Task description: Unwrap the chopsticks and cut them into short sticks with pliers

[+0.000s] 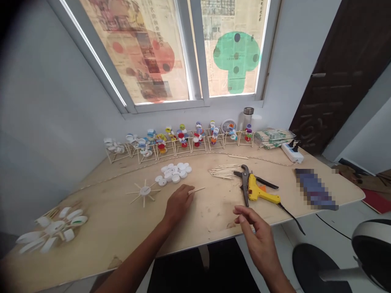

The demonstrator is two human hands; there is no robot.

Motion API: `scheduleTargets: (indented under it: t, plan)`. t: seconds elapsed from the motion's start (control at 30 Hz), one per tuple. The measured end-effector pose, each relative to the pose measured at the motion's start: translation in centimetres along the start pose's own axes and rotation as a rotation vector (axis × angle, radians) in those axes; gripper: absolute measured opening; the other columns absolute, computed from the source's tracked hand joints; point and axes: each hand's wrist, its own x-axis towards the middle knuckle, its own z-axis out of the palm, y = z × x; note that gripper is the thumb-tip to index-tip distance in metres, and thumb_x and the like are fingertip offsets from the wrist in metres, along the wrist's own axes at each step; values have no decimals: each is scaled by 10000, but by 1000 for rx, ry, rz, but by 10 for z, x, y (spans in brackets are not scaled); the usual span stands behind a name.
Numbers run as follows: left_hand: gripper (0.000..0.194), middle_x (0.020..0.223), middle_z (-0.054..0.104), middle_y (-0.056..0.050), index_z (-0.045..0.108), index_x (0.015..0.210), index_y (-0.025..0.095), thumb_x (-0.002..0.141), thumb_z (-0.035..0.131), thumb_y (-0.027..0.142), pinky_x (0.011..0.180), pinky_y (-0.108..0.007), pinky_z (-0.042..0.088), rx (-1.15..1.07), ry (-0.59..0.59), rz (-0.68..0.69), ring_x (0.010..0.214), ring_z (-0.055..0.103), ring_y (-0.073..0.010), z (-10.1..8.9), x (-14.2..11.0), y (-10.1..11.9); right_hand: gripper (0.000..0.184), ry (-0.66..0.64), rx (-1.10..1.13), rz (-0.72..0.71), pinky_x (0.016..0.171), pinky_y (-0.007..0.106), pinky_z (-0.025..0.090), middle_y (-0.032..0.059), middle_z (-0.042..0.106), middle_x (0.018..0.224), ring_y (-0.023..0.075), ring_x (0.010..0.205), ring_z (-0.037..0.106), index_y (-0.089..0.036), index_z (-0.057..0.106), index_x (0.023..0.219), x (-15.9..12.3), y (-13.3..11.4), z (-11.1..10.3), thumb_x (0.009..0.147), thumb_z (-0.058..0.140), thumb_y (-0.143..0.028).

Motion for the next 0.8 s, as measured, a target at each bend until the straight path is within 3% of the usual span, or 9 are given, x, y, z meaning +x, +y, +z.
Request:
scheduleTargets:
  t: [0.23,0.4,0.6,0.8]
  plan:
    - [72,884,608,-43,602,814,190,784,538,176,723,-317,354,27,-8,8,873,535,-208,15,28,0,304,-140,-85,-11,720,279,502,74,667,923,210,839,626,-219,652,996,-2,14,25,848,484,-425]
    - [120,866,607,-42,598,788,185,825,484,180,730,-321,336,7,36,39,862,525,-202,20,27,-3,293,-229,-66,-39,745,284,484,67,654,924,195,828,610,-217,636,1021,-2,17,41,875,449,-389]
    - [158,841,609,-48,589,751,181,827,451,179,724,-326,338,-14,83,77,826,526,-205,18,25,-4,279,-242,-59,-118,756,293,463,74,654,954,178,789,591,-207,622,1020,2,11,58,888,428,-357]
    - [165,775,625,-41,572,717,191,805,432,191,715,-335,366,-117,140,82,779,548,-208,22,26,-9,270,-255,-49,-171,719,282,474,79,652,938,172,760,591,-198,635,948,13,12,56,885,422,-351]
